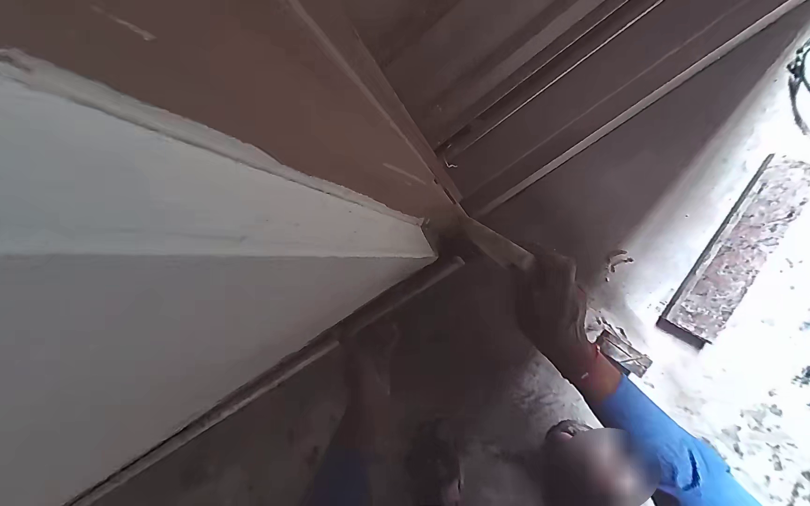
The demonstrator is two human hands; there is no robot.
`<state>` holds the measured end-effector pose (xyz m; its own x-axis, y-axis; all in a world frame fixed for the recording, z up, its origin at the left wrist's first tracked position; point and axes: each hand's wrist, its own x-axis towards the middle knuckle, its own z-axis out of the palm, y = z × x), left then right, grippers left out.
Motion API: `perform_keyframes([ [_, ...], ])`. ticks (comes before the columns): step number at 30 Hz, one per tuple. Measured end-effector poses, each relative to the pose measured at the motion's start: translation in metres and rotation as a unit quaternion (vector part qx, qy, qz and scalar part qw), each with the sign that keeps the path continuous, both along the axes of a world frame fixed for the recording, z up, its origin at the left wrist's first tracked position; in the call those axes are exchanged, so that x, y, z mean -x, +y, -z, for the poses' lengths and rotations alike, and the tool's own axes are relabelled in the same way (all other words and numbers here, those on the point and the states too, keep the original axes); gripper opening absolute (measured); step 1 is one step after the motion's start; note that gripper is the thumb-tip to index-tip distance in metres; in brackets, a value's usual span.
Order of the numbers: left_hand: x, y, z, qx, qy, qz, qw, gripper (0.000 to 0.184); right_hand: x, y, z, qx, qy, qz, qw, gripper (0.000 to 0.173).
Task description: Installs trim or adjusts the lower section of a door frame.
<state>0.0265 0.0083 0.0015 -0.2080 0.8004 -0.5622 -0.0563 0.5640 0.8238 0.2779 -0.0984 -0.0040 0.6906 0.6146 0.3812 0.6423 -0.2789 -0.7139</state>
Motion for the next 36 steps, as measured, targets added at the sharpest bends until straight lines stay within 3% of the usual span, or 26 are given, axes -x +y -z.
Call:
perform_keyframes([
  [6, -0.002, -0.003, 0.005, 0.0, -0.029, -0.008, 1.0, 0.061, 0.038, -0.007, 0.022, 0.028, 0.159, 0.024, 0.987, 0.042],
  [12, 0.013, -0.005, 0.007, -0.004, -0.047, 0.026, 0.999, 0.063, 0.061, 0.009, 0.043, -0.05, 0.304, -0.013, 0.951, 0.025],
  [13, 0.014, -0.005, 0.006, -0.003, -0.046, 0.034, 0.998, 0.064, 0.061, 0.01, 0.046, -0.049, 0.309, -0.017, 0.95, 0.024],
  [16, 0.017, -0.006, 0.004, -0.009, -0.052, 0.045, 0.998, 0.065, 0.066, 0.001, 0.052, 0.032, 0.317, -0.062, 0.946, 0.044],
  [21, 0.019, -0.01, 0.003, -0.024, -0.055, 0.066, 0.996, 0.069, 0.066, -0.009, 0.047, 0.149, 0.218, -0.078, 0.961, 0.056],
  [26, 0.018, -0.009, 0.005, -0.024, -0.069, 0.048, 0.996, 0.068, 0.045, -0.001, 0.032, 0.176, 0.222, -0.149, 0.947, 0.057],
  [36, 0.015, -0.008, -0.003, -0.001, -0.046, 0.042, 0.998, 0.07, 0.041, -0.001, 0.031, 0.171, 0.222, -0.169, 0.945, 0.062],
])
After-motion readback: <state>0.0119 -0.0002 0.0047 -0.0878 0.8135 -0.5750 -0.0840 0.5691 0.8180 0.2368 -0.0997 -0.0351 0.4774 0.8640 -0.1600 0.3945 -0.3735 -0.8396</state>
